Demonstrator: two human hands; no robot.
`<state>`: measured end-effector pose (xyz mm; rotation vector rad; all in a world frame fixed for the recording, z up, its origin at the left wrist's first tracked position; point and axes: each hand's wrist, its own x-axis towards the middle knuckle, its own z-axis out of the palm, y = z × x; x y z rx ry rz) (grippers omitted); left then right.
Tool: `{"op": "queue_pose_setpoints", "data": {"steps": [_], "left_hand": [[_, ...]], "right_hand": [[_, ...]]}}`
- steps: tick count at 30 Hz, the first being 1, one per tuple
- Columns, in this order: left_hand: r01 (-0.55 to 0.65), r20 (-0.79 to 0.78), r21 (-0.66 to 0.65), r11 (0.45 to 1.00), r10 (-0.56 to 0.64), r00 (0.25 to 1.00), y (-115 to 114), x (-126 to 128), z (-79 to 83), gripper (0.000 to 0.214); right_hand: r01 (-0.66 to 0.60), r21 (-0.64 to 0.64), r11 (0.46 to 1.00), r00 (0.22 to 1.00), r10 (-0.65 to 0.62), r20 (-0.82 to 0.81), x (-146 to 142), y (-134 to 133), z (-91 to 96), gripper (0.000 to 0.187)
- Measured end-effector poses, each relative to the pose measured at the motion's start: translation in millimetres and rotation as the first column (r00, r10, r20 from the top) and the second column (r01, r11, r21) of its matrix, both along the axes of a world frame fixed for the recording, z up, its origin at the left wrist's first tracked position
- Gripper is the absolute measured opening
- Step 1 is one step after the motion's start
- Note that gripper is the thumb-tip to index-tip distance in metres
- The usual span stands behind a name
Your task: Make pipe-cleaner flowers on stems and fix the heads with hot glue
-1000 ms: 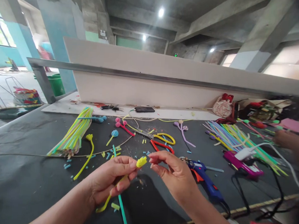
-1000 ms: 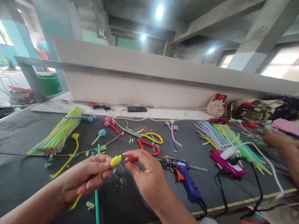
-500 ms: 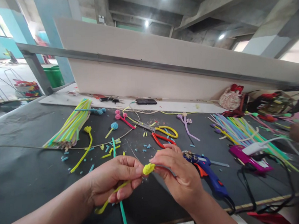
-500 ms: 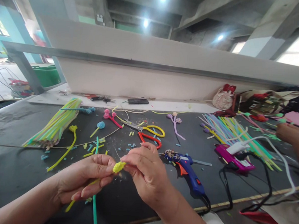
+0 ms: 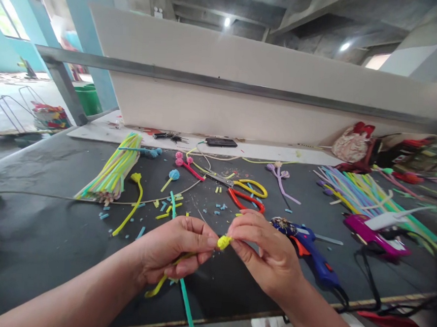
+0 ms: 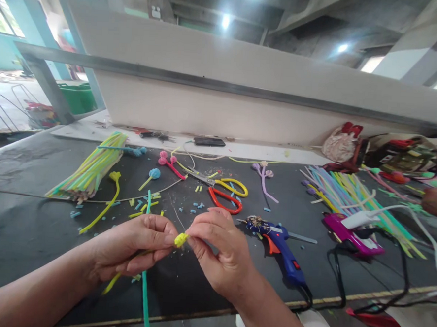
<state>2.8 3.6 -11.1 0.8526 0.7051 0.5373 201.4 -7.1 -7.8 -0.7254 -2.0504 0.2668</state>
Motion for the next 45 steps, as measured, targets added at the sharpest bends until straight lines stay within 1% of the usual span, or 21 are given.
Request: {"op": "queue_pose_setpoints", "data": {"steps": [4, 7, 9, 11, 14, 16, 17, 19, 20, 22, 24, 26, 30, 34, 36, 38, 40, 42, 43, 44, 45], "left_hand": [[0.011, -0.004, 0.012, 1.0, -0.011, 1.0, 2, -1, -3.7, 0.024], [-0.009, 0.008, 0.019, 1.0, 0.009, 1.0, 3, -1, -6.0, 0.023], [-0.031, 0.026, 0.017, 0.999, 0.031, 0.999, 3, -1, -6.4, 0.019], [-0.041, 0.04, 0.009, 0.999, 0.041, 0.998, 3, -1, -6.0, 0.016], [-0.037, 0.043, -0.006, 0.999, 0.037, 0.998, 3, -1, -4.8, 0.015], [-0.053, 0.037, 0.002, 0.999, 0.052, 0.998, 3, -2, -4.0, 0.014], [-0.072, 0.031, 0.015, 0.997, 0.071, 0.997, 3, -2, -3.7, 0.014], [-0.126, 0.008, 0.057, 0.99, 0.126, 0.992, 2, -1, -3.0, 0.013], [-0.158, -0.013, 0.085, 0.984, 0.159, 0.987, 2, 0, -2.7, 0.014], [-0.22, -0.07, 0.157, 0.963, 0.234, 0.97, 2, 4, -2.4, 0.013], [-0.267, -0.137, 0.249, 0.931, 0.307, 0.942, 1, 7, -2.5, 0.012], [-0.287, -0.201, 0.341, 0.895, 0.368, 0.908, -1, 11, -3.0, 0.01], [-0.24, -0.31, 0.529, 0.814, 0.449, 0.838, -3, 15, -4.1, 0.007], [-0.134, -0.343, 0.722, 0.678, 0.52, 0.783, -5, 14, -5.1, 0.009], [-0.094, -0.356, 0.764, 0.639, 0.538, 0.764, -5, 14, -5.9, 0.01], [-0.086, -0.367, 0.764, 0.639, 0.54, 0.757, -5, 15, -7.0, 0.01], [-0.107, -0.374, 0.735, 0.67, 0.532, 0.76, -5, 16, -8.0, 0.01], [-0.138, -0.377, 0.69, 0.71, 0.517, 0.769, -5, 16, -8.5, 0.008], [-0.153, -0.377, 0.664, 0.732, 0.504, 0.777, -5, 17, -8.5, 0.007], [-0.167, -0.373, 0.636, 0.753, 0.489, 0.788, -5, 17, -8.2, 0.005], [-0.183, -0.366, 0.602, 0.777, 0.472, 0.802, -5, 17, -7.8, 0.004]], "right_hand": [[0.005, -0.106, 0.994, 0.984, -0.024, -0.177, -6, -3, -8.3, 0.023], [-0.011, -0.22, 0.975, 0.96, -0.051, -0.274, -8, -7, -12.6, 0.023], [-0.054, -0.336, 0.94, 0.932, -0.073, -0.354, -9, -8, -16.2, 0.02], [-0.129, -0.448, 0.885, 0.888, -0.098, -0.449, -10, -8, -21.1, 0.016], [-0.218, -0.533, 0.818, 0.833, -0.129, -0.539, -13, -7, -28.3, 0.011], [-0.234, -0.563, 0.793, 0.826, -0.144, -0.545, -15, -6, -30.3, 0.009], [-0.24, -0.576, 0.781, 0.824, -0.149, -0.546, -15, -6, -30.2, 0.011], [-0.259, -0.611, 0.748, 0.808, -0.178, -0.561, -15, -5, -28.3, 0.021], [-0.268, -0.638, 0.722, 0.798, -0.204, -0.566, -15, -5, -27.1, 0.025], [-0.264, -0.699, 0.664, 0.789, -0.268, -0.553, -14, -5, -25.1, 0.022], [-0.223, -0.756, 0.615, 0.802, -0.325, -0.501, -14, -5, -24.3, 0.015], [-0.172, -0.782, 0.599, 0.82, -0.353, -0.45, -13, -4, -24.4, 0.014], [-0.132, -0.795, 0.592, 0.83, -0.372, -0.415, -12, -2, -23.6, 0.014], [-0.086, -0.794, 0.601, 0.836, -0.391, -0.386, -12, -2, -19.6, 0.013], [-0.026, -0.791, 0.612, 0.852, -0.401, -0.338, -12, -3, -16.8, 0.012], [0.07, -0.772, 0.632, 0.874, -0.411, -0.258, -13, -5, -14.3, 0.01], [0.155, -0.72, 0.677, 0.894, -0.405, -0.188, -14, -7, -12.9, 0.008], [0.184, -0.652, 0.736, 0.912, -0.375, -0.166, -14, -8, -12.8, 0.007], [0.183, -0.627, 0.757, 0.92, -0.356, -0.162, -14, -8, -13.2, 0.007], [0.176, -0.617, 0.767, 0.924, -0.345, -0.164, -13, -7, -13.7, 0.007], [0.162, -0.625, 0.764, 0.926, -0.336, -0.172, -12, -7, -14.4, 0.007]]}}
